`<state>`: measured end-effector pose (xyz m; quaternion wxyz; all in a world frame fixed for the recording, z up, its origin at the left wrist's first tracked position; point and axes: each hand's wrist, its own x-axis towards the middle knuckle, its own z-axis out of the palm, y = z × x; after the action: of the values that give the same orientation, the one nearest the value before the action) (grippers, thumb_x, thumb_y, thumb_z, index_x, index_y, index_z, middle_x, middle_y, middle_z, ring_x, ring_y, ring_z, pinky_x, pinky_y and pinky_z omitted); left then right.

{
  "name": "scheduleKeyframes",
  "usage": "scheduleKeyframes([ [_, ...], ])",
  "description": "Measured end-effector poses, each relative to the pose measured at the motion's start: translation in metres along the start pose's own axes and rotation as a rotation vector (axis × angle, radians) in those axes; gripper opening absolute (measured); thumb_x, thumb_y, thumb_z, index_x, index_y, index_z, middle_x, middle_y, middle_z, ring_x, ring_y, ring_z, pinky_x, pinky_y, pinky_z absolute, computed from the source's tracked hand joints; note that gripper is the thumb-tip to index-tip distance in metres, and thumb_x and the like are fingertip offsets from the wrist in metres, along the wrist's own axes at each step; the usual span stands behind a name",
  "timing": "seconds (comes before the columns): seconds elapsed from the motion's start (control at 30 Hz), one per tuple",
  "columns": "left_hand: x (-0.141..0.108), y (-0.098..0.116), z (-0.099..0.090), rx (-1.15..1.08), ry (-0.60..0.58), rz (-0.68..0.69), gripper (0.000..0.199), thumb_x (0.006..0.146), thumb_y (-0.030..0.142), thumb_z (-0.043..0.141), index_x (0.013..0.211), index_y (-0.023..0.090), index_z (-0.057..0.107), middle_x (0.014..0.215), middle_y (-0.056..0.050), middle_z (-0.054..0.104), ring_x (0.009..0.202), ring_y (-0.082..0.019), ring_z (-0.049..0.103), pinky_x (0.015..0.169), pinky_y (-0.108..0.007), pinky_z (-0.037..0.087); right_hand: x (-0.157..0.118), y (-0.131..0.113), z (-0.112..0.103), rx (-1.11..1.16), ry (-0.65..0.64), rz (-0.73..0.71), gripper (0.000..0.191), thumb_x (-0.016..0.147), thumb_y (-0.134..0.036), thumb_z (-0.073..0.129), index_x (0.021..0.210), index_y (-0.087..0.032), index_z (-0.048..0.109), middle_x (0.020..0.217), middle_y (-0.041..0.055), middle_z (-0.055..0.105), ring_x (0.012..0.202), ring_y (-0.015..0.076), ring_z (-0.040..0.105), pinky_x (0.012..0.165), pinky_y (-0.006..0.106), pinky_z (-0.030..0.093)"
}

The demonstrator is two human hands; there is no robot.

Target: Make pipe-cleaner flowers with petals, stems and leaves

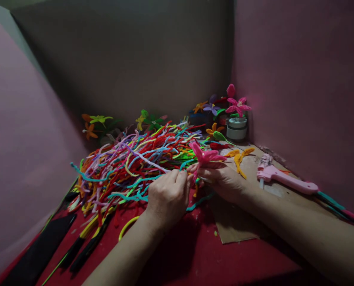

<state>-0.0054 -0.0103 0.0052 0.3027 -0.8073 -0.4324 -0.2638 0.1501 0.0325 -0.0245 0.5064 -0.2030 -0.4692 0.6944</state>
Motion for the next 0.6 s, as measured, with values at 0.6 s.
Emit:
scheduleKeyframes([
  [0.6,-0.008,0.011,0.016,-0.051,-0.004,0.011,0.014,0.087,0.022,0.045,0.084,0.013,0.055,0.062,-0.002,0.060,0.052,-0.014,0.057,0.048,-0.025,0.035,-0.005,0.001,0.007,0.035,0.092,0.037,0.015,0.066,-0.022,0.069,0.081,-0.018,0.071,0.065,0.0009,0.063,0.060,0.0125,0.053,0.058,0.027,0.041],
])
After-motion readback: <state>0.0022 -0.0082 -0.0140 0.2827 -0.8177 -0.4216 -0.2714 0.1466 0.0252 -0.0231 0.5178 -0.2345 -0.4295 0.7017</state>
